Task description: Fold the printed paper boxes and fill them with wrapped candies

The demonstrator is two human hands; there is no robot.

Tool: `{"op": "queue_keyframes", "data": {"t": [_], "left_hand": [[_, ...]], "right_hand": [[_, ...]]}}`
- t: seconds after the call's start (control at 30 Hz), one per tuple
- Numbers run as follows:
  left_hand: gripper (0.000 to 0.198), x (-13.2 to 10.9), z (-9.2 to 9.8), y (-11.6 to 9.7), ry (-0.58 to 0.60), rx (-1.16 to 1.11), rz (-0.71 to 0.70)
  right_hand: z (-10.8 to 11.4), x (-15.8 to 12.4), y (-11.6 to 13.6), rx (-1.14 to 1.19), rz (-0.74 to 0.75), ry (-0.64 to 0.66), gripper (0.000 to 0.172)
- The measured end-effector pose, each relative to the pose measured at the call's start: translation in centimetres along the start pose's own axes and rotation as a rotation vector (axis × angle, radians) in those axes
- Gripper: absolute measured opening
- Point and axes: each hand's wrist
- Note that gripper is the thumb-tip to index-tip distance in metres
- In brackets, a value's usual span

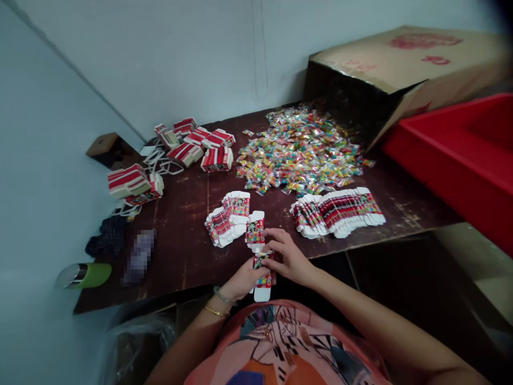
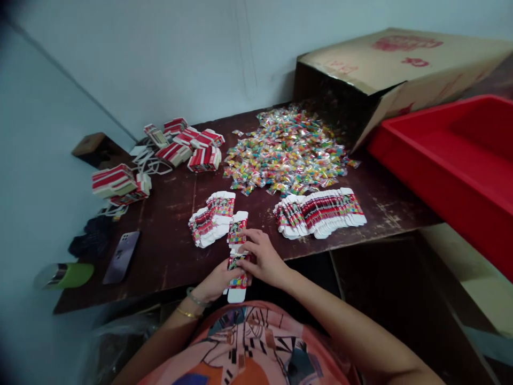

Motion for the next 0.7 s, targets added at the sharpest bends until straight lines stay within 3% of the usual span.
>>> {"op": "queue_keyframes", "data": {"t": [0.07, 0.17, 0.33, 0.43, 0.57, 0.7], "left_hand": [[0.018, -0.1, -0.4, -0.5, -0.014, -0.007, 0.023], [0.035, -0.2, -0.6, -1.5, -0.09, -0.026, 0.026], [0.047, -0.1, -0.2, -2.6, -0.144, 0.076, 0.012], [0.044, 0.0, 0.3, -2.9, -0.105, 0.188, 0.021], [0.039, 0.4, 0.0, -2.5, -0.043, 0.278, 0.051], [0.049, 1.2, -1.1, -1.3, -0.124, 0.302, 0.077]], "right_hand": [[-0.1, -0.3, 0.4, -0.019, 0.001, -0.034, 0.018], [-0.7, -1.1, 1.4, -0.131, -0.011, -0.134, 0.022], [-1.1, -1.8, 1.9, -0.045, -0.079, -0.176, 0.009], [-0.4, -1.7, 1.5, -0.03, -0.098, -0.182, 0.021], [1.0, -1.2, 0.9, -0.045, -0.111, -0.112, 0.018], [2.3, -0.7, 0.0, -0.005, -0.178, 0.131, 0.027]]}}
Point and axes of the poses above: each hand's wrist, its own x-axis towards the middle knuckle, its own z-axis out of the back of the hand, y = z × x, and after that the axes turned 8 degrees about x, right-handed
